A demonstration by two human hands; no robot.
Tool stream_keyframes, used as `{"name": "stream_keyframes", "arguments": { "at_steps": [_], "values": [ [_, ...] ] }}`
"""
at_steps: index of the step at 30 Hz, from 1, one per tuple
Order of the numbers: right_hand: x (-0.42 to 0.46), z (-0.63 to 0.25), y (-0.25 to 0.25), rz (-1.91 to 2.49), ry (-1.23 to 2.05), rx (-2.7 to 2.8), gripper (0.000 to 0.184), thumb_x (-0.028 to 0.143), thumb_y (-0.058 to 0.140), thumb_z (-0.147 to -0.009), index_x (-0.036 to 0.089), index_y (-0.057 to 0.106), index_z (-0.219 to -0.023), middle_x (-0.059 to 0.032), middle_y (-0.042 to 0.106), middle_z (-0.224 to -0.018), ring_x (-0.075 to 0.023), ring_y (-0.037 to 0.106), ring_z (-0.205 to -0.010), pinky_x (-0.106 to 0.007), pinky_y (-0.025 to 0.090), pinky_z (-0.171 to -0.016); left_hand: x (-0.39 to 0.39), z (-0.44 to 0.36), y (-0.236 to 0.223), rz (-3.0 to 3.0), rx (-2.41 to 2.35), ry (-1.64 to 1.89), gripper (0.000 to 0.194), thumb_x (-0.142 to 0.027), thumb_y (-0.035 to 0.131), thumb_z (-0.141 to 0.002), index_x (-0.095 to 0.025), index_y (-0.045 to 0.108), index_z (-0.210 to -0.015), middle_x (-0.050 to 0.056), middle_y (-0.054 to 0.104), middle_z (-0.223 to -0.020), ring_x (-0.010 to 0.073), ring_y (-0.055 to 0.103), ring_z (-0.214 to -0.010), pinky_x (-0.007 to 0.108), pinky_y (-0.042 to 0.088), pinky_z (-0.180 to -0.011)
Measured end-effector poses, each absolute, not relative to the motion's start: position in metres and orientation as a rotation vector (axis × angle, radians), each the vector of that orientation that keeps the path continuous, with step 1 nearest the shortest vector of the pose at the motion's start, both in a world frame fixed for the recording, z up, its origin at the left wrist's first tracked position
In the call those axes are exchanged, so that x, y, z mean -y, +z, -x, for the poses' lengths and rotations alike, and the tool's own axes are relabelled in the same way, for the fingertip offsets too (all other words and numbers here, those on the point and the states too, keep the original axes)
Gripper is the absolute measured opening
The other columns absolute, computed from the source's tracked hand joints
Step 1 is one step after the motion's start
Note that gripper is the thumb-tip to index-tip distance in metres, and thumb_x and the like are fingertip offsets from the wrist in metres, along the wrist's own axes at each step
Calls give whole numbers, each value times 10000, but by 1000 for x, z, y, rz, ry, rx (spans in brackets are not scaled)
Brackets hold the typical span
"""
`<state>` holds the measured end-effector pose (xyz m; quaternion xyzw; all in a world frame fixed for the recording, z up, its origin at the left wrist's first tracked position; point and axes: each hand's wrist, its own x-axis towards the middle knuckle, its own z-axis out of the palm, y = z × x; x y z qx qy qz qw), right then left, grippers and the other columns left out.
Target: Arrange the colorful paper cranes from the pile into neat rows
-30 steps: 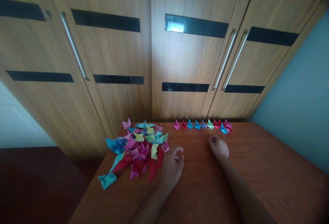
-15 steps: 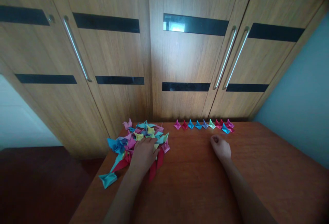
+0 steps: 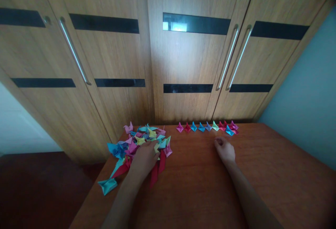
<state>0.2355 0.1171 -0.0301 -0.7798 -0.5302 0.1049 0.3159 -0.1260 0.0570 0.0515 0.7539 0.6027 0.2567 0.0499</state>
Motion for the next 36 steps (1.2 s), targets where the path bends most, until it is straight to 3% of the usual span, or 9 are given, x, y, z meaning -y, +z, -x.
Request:
{"name": "stream_keyframes", "arguments": {
  "at_steps": [4,8,14,20,25,33,36],
  "values": [
    [-117,-237,-31,2019,276,1374,277,342,495,-801,249,647,-1014,-49,704,-875,-230,645,-891,-260,448,-711,-55,123,63,-1929,-1757,1255,456,-303,576,-784,-195,522,-1224,62,648,-985,176,612,-720,315,485,-713],
    [-116,-235,-32,1855,324,1367,255,342,508,-785,221,654,-955,-56,700,-877,-220,645,-867,-274,455,-759,-52,104,62,-1499,-1363,1486,474,-380,618,-768,-178,533,-1188,41,656,-944,143,623,-713,269,499,-678],
    [-97,-191,-15,1246,696,1376,344,451,580,-764,158,614,-941,-50,656,-792,-187,611,-737,-306,487,-709,-48,73,45,-1254,-1156,1470,482,-368,697,-703,-155,555,-1112,27,674,-800,149,641,-722,259,505,-692],
    [-57,-125,12,982,977,1625,270,409,621,-781,194,622,-943,-5,622,-744,-125,561,-649,-223,445,-583,-42,56,31,-1391,-1139,1424,366,-341,664,-745,-172,571,-1056,70,656,-1003,168,639,-829,287,504,-773],
    [-48,-108,8,1035,844,1677,208,393,553,-825,197,621,-827,17,588,-637,-112,520,-561,-209,406,-525,-37,50,26,-1548,-1126,1342,291,-326,582,-811,-184,592,-1064,75,622,-1054,178,615,-896,296,501,-801],
    [-52,-115,11,1064,732,1756,188,361,556,-820,199,641,-777,11,589,-629,-115,521,-558,-215,409,-540,-36,50,32,-1498,-1149,1318,242,-374,517,-837,-176,627,-922,52,619,-928,164,599,-752,224,499,-536],
    [-54,-122,17,1040,779,1760,220,382,560,-820,193,653,-756,5,602,-622,-115,521,-555,-215,409,-533,-34,48,32,-1434,-1189,1303,290,-400,514,-835,-171,611,-984,54,635,-908,158,608,-711,222,487,-515]
  ]
}}
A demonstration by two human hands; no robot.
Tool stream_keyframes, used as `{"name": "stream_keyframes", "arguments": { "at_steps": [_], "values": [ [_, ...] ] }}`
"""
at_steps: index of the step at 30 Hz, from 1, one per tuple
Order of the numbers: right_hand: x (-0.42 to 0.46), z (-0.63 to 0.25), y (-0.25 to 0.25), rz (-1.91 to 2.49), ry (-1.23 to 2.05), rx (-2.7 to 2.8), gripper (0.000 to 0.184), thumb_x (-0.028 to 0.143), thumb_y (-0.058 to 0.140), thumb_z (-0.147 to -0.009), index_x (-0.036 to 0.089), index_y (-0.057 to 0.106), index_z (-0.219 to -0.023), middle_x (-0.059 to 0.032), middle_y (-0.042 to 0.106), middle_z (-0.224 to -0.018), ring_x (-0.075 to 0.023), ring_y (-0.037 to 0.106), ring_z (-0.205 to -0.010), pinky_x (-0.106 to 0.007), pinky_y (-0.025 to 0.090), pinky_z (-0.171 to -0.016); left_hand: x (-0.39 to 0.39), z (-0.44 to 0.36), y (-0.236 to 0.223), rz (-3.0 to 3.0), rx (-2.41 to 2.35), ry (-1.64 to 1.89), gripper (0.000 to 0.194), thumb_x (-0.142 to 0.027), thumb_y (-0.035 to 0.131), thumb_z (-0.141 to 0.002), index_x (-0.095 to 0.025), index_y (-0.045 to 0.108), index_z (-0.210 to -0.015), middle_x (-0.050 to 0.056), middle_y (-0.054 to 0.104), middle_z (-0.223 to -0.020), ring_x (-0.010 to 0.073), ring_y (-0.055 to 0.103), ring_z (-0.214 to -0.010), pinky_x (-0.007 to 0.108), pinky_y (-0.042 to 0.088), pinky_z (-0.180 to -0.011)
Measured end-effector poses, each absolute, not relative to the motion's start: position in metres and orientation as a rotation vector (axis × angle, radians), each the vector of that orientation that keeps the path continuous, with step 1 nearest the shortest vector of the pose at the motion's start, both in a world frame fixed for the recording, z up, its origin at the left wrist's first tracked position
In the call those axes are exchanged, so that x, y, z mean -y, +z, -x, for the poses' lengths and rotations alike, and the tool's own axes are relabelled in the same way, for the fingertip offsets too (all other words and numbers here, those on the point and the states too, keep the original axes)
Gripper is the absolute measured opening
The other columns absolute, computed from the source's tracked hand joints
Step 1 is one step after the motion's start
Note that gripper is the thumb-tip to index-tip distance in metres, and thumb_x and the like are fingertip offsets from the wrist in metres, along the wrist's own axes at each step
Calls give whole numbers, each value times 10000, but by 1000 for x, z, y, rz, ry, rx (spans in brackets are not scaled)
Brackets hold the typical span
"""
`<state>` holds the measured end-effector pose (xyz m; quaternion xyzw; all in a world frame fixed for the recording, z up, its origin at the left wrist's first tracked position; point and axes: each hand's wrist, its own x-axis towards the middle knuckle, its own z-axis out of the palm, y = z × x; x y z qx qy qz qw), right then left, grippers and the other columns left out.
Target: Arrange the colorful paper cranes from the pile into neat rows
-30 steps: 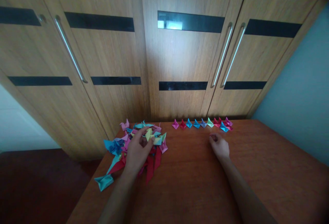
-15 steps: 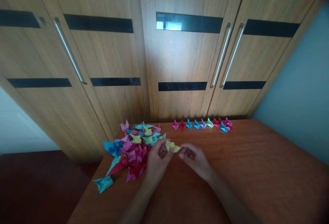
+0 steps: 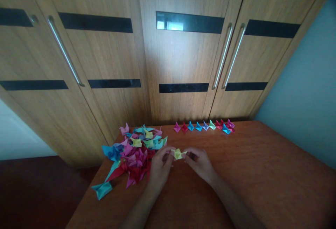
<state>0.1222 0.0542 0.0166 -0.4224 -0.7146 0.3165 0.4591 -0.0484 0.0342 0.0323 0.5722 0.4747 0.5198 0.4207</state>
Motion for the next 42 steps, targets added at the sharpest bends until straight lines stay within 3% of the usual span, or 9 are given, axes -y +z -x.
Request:
{"name": "stream_keyframes", "arguments": {
  "at_steps": [3,6,11,16,19,24,34,42],
  "values": [
    [-64,-143,21,1056,760,1621,261,426,578,-801,181,640,-733,-3,607,-624,-125,532,-577,-222,418,-544,-31,43,26,-1370,-1187,1286,394,-403,497,-843,-194,520,-1176,76,628,-1058,145,629,-712,220,486,-525],
    [-81,-181,19,1140,651,1322,328,487,601,-760,172,575,-671,-15,602,-642,-130,518,-575,-222,403,-519,-29,35,13,-1390,-1141,1203,399,-374,499,-841,-200,497,-1200,95,600,-1141,128,637,-694,210,476,-515],
    [-110,-257,-1,1446,417,987,379,534,567,-740,157,578,-696,-19,585,-580,-133,498,-516,-226,388,-498,-32,27,-8,-1485,-1096,1070,300,-329,490,-830,-166,570,-1069,78,652,-961,122,625,-645,215,474,-522],
    [-129,-302,-20,1831,235,1106,359,473,529,-741,145,649,-823,-99,694,-787,-223,627,-746,-261,439,-650,-41,32,-14,-1394,-1057,1061,307,-320,475,-816,-165,542,-1072,45,646,-871,104,593,-587,199,446,-488],
    [-138,-307,-22,2048,177,1261,335,444,484,-780,176,653,-890,-103,696,-896,-257,631,-877,-288,443,-712,-44,34,-13,-1325,-1035,1101,296,-310,486,-806,-157,537,-1054,36,635,-833,102,585,-570,204,442,-490],
    [-149,-298,-20,2390,176,1355,390,468,408,-827,201,645,-986,-141,670,-960,-287,628,-897,-340,459,-695,-44,34,-11,-1313,-1017,1125,278,-285,497,-796,-152,539,-1037,30,631,-799,106,581,-560,214,438,-494],
    [-157,-288,-16,2518,202,1355,416,453,384,-839,227,591,-1121,-158,638,-1034,-300,619,-931,-390,471,-740,-45,34,-16,-1337,-1019,1104,293,-288,484,-822,-143,509,-1076,28,615,-785,101,570,-559,210,442,-494],
    [-148,-281,-20,2415,202,1234,460,551,403,-817,204,567,-1070,-151,653,-924,-300,626,-864,-377,462,-694,-43,34,-17,-1378,-1059,1068,286,-202,454,-799,-153,514,-1075,27,625,-813,101,579,-580,212,461,-516]
  ]
}}
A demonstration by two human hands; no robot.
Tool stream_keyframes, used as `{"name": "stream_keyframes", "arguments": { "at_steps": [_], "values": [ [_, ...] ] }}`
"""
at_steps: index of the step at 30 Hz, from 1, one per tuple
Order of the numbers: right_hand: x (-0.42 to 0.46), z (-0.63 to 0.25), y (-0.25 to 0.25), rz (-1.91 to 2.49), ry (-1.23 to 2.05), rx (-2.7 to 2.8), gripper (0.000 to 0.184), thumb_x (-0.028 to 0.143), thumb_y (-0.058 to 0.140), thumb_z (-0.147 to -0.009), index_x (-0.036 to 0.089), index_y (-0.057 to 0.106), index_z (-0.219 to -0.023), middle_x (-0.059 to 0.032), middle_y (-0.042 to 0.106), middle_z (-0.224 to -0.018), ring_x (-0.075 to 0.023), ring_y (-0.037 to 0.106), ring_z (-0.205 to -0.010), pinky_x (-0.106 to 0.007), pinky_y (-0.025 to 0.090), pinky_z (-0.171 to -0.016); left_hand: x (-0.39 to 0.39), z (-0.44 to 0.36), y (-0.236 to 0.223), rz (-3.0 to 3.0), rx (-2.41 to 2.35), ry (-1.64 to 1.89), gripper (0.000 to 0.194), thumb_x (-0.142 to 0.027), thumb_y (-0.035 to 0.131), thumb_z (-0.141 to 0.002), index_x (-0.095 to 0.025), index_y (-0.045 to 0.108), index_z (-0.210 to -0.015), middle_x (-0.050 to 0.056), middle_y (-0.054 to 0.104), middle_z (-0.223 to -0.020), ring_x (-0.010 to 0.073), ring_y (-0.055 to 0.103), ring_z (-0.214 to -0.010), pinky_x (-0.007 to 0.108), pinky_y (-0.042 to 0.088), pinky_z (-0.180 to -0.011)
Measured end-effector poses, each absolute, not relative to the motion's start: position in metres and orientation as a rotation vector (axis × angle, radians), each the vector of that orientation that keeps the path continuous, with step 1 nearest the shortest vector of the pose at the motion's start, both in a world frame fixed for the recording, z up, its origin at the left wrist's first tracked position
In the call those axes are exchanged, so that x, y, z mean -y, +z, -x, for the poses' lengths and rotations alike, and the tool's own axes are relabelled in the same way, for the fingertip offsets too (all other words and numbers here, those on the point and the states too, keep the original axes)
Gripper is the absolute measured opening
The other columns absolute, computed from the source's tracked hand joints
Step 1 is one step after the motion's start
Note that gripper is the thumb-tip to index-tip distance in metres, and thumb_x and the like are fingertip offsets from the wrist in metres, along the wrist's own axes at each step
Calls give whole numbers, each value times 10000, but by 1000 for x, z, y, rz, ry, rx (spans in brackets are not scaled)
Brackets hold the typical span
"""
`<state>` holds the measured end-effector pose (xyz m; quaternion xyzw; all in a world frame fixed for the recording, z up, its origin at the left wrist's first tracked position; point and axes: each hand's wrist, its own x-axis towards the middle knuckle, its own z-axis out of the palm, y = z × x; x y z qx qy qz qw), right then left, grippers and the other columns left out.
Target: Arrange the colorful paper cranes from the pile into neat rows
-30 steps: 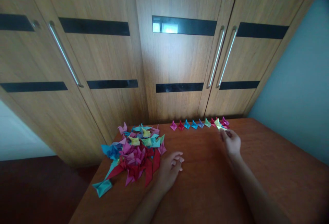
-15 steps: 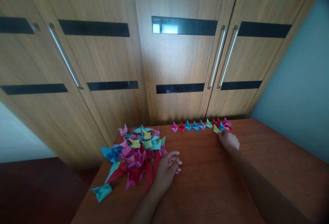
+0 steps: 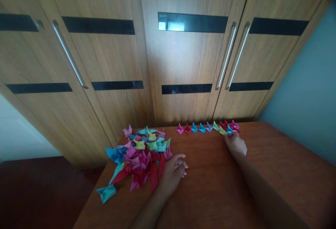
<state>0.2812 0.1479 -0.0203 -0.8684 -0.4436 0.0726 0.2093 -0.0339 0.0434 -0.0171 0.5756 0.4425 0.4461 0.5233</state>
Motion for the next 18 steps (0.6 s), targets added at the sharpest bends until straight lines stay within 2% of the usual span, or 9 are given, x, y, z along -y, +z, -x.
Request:
{"name": "stream_keyframes", "arguments": {
  "at_steps": [5,8,11,14,16,18],
  "values": [
    [-132,-269,-31,2247,136,1326,361,517,396,-847,220,579,-939,-94,666,-836,-248,629,-790,-284,400,-620,-42,32,-18,-1490,-1105,1030,287,-196,444,-804,-166,529,-1076,39,642,-862,114,599,-623,226,480,-548],
    [-127,-267,-33,2188,140,1397,315,496,418,-845,221,572,-862,-65,664,-783,-233,625,-755,-256,347,-565,-36,37,-3,-1691,-1215,1018,293,-179,439,-804,-172,553,-1074,41,652,-851,135,614,-675,252,496,-618],
    [-127,-270,-32,2167,157,1410,289,481,436,-838,223,565,-822,-53,658,-755,-223,619,-747,-242,326,-545,-23,57,23,-1983,-1459,965,285,-238,465,-828,-205,581,-1087,44,662,-887,171,626,-787,295,492,-743],
    [-128,-273,-33,2141,164,1413,272,471,448,-832,225,560,-811,-46,657,-754,-213,615,-741,-235,325,-546,-4,90,44,-2167,-1804,853,297,-283,442,-856,-241,577,-1118,61,623,-1117,214,599,-1001,323,469,-840],
    [-129,-274,-35,2122,168,1410,267,469,453,-828,225,559,-806,-42,659,-758,-208,613,-731,-234,324,-545,10,113,50,-2175,-2049,749,312,-336,428,-869,-243,562,-1135,67,598,-1181,231,591,-1036,324,475,-826],
    [-130,-276,-38,2092,176,1404,262,467,458,-824,226,559,-804,-37,661,-764,-204,613,-727,-234,327,-550,23,131,50,-2112,-2259,618,343,-419,430,-864,-221,557,-1113,88,615,-1153,245,620,-972,324,487,-767]
  ]
}}
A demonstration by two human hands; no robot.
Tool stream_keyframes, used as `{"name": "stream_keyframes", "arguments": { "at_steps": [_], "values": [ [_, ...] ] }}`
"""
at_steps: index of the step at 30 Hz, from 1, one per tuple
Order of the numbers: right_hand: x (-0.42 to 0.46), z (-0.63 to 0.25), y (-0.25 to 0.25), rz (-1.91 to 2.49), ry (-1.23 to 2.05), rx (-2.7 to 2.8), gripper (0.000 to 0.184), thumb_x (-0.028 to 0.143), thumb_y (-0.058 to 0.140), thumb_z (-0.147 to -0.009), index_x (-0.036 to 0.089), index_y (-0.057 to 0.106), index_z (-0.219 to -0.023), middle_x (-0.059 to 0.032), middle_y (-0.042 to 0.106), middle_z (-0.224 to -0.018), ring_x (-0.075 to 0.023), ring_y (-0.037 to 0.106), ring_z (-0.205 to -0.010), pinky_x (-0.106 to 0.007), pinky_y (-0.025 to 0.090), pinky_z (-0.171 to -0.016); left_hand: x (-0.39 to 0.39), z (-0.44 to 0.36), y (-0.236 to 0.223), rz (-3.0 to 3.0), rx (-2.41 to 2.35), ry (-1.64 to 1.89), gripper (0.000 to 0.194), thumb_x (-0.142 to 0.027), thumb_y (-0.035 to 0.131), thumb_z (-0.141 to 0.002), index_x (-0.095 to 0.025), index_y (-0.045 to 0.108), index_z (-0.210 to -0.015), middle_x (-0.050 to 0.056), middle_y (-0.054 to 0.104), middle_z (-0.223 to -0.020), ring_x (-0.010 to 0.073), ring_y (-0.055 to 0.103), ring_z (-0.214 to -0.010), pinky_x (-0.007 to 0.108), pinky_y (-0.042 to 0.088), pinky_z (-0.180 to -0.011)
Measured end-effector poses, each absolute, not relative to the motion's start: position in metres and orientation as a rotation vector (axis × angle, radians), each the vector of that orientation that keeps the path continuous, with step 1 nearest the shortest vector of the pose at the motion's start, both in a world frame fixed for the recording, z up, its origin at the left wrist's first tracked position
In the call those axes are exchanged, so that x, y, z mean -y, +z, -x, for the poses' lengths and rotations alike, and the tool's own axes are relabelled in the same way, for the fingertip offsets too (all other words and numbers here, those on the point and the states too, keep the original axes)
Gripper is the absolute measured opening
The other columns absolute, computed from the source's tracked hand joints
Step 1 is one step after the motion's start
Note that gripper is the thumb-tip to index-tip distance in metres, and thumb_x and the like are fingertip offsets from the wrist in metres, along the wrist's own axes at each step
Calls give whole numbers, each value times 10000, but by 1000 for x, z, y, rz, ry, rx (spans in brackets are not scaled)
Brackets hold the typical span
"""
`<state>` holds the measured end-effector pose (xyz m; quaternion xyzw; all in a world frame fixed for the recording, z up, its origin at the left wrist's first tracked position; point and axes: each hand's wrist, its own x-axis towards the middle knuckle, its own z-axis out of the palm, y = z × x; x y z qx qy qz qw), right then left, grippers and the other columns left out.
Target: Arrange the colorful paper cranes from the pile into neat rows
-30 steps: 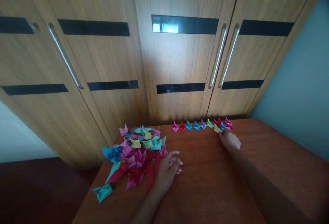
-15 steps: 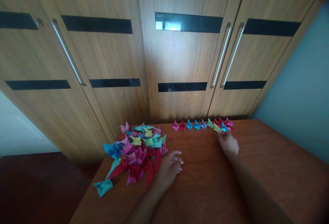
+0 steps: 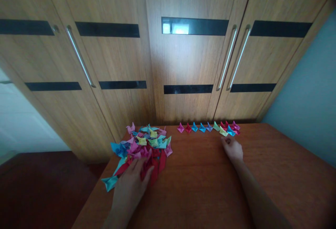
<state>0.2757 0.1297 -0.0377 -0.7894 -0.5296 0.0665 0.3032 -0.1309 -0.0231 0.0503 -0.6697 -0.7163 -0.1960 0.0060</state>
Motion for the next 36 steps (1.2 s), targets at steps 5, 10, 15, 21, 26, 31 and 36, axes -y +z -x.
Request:
{"name": "stream_keyframes", "arguments": {
  "at_steps": [5,10,15,21,26,31,36],
  "values": [
    [-130,-278,-41,2043,196,1404,254,460,471,-812,224,564,-798,-40,663,-758,-204,619,-737,-236,341,-567,41,145,38,1968,2424,-357,390,-520,440,-834,-191,533,-1021,88,691,-887,262,659,-835,321,471,-698],
    [-128,-277,-40,2043,214,1436,261,468,470,-811,230,578,-808,-36,659,-752,-210,619,-751,-237,343,-568,35,145,27,1976,2414,-368,366,-453,365,-881,-186,505,-1088,93,696,-912,243,664,-843,295,468,-658],
    [-127,-276,-38,2040,200,1436,241,447,484,-811,224,574,-796,-25,659,-746,-192,614,-723,-233,346,-575,39,155,20,1987,2339,-566,239,-315,386,-867,-215,555,-1003,68,685,-1004,207,655,-877,279,485,-719],
    [-125,-272,-32,2059,212,1451,235,429,488,-823,225,602,-798,-33,669,-762,-194,625,-737,-232,357,-572,50,162,23,1836,2170,-882,224,-338,418,-861,-233,579,-977,51,673,-968,184,636,-715,272,484,-615],
    [-127,-273,-32,2021,283,1421,223,417,510,-807,222,610,-765,-36,677,-762,-207,633,-758,-241,381,-589,28,132,56,2046,1874,-1233,177,-321,481,-849,-225,600,-937,45,656,-932,174,615,-746,279,491,-696],
    [-125,-263,-28,1655,568,1378,307,496,525,-768,200,571,-700,-26,626,-640,-192,596,-657,-268,424,-609,-19,67,81,2471,1621,-1428,151,-204,472,-845,-209,620,-875,22,647,-876,153,597,-819,260,469,-753],
    [-113,-241,-13,1169,1045,1448,304,443,616,-725,181,594,-879,-2,608,-709,-133,531,-604,-234,390,-541,-66,10,58,2612,1648,-1588,147,-146,508,-799,-190,634,-861,15,654,-839,137,590,-753,242,454,-689]
  ]
}}
